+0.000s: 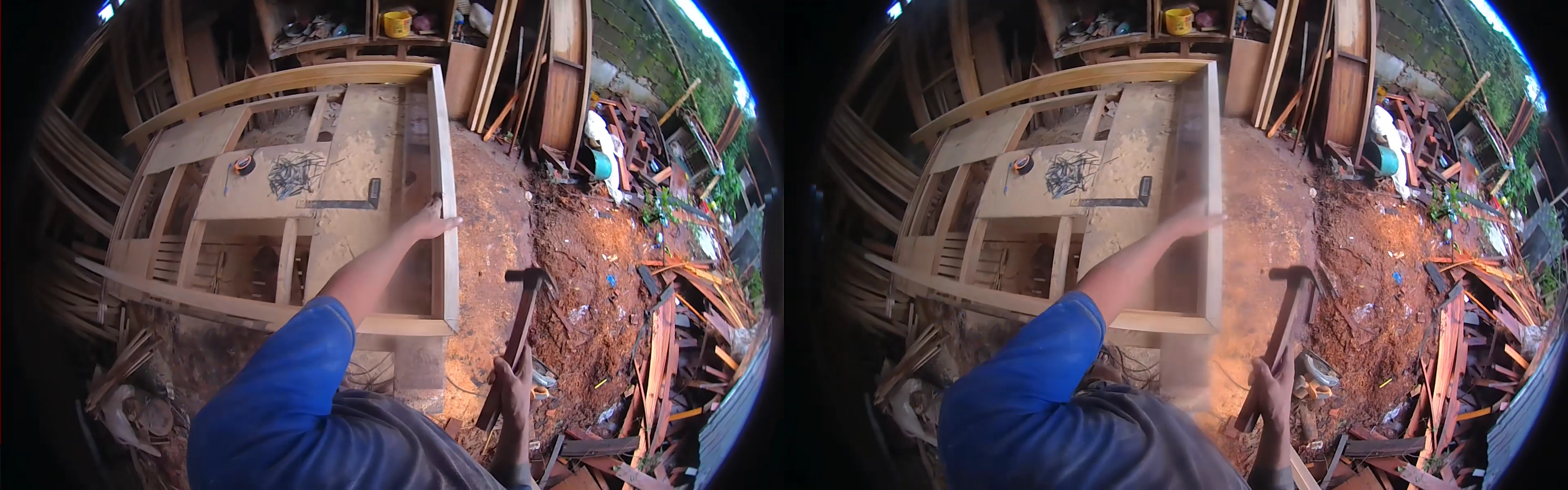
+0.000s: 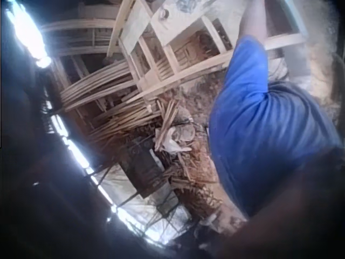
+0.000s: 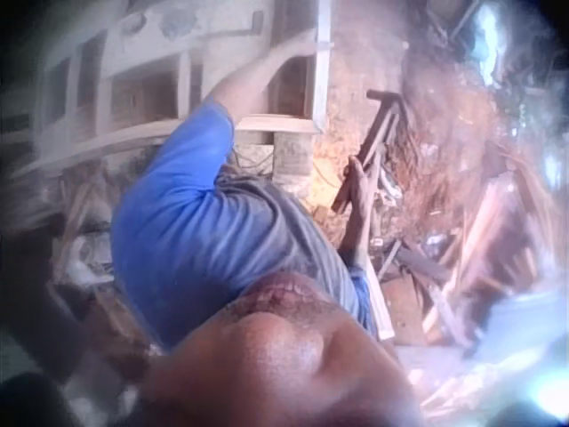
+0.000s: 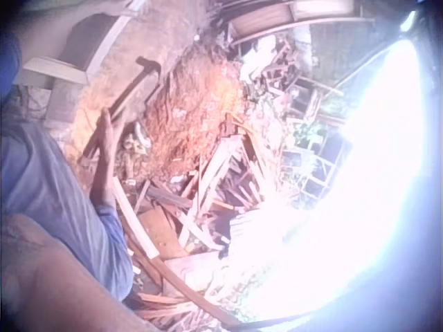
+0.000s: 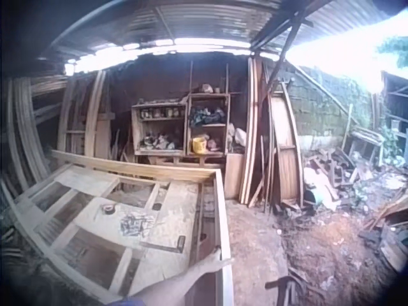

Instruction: The person aligns wooden slats on a wooden frame and uses a hammer to secure them with nails. The person then positions a diagonal beam and nails it across the frame.

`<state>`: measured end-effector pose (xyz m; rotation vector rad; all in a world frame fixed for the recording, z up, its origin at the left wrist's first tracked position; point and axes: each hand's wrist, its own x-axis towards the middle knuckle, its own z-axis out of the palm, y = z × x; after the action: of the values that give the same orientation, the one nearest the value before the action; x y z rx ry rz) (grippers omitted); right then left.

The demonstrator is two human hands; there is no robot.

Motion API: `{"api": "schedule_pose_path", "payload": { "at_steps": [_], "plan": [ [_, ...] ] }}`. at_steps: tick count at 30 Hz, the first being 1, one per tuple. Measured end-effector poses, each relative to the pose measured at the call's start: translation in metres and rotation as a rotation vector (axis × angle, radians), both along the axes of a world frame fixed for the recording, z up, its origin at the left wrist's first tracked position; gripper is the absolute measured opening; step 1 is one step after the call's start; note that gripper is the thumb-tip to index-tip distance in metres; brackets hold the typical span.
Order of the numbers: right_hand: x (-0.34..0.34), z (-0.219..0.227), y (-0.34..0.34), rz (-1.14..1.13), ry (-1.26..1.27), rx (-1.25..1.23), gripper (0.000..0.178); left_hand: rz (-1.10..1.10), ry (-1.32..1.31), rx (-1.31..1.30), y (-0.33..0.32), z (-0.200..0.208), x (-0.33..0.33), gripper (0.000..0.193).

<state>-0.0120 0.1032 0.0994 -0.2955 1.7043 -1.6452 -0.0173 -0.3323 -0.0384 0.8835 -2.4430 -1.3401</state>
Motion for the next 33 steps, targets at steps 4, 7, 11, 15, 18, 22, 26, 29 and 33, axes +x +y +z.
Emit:
{"api": "schedule_pose_path", "payload": {
  "at_steps": [4,7,11,15,18,22,26,29,33],
  "plan": [
    [0.015,0.037,-0.092,0.411,0.031,-0.024,0.037,0.153,0.100,-0.097,0.018,0.046,0.119,0.089],
    [0.010,0.017,-0.160,0.587,0.259,0.030,0.035,0.264,0.341,0.131,0.089,0.105,0.233,0.057],
    [0.042,-0.032,-0.247,0.731,0.877,0.119,0.035,0.486,0.192,0.420,0.192,0.145,0.410,0.031],
    [0.075,-0.060,-0.283,0.867,1.128,0.249,0.036,0.436,0.264,0.482,0.274,0.220,0.488,0.021],
    [0.080,-0.087,-0.279,0.915,1.230,0.365,0.036,-0.058,0.700,0.321,0.286,0.288,0.517,0.021],
    [0.104,-0.072,-0.300,1.023,1.585,0.559,0.051,-0.390,1.118,0.035,0.283,0.326,0.590,0.018],
    [0.229,0.034,-0.353,0.835,1.439,0.209,0.042,-0.323,1.212,-0.088,0.265,0.307,0.703,0.017],
    [0.349,0.082,-0.385,0.867,1.460,-0.066,0.037,-0.126,1.058,-0.090,0.263,0.304,0.781,0.021],
    [0.575,0.110,-0.401,1.122,1.377,-0.320,0.028,0.485,1.414,-0.190,0.275,0.334,0.869,0.019]
  ]
}}
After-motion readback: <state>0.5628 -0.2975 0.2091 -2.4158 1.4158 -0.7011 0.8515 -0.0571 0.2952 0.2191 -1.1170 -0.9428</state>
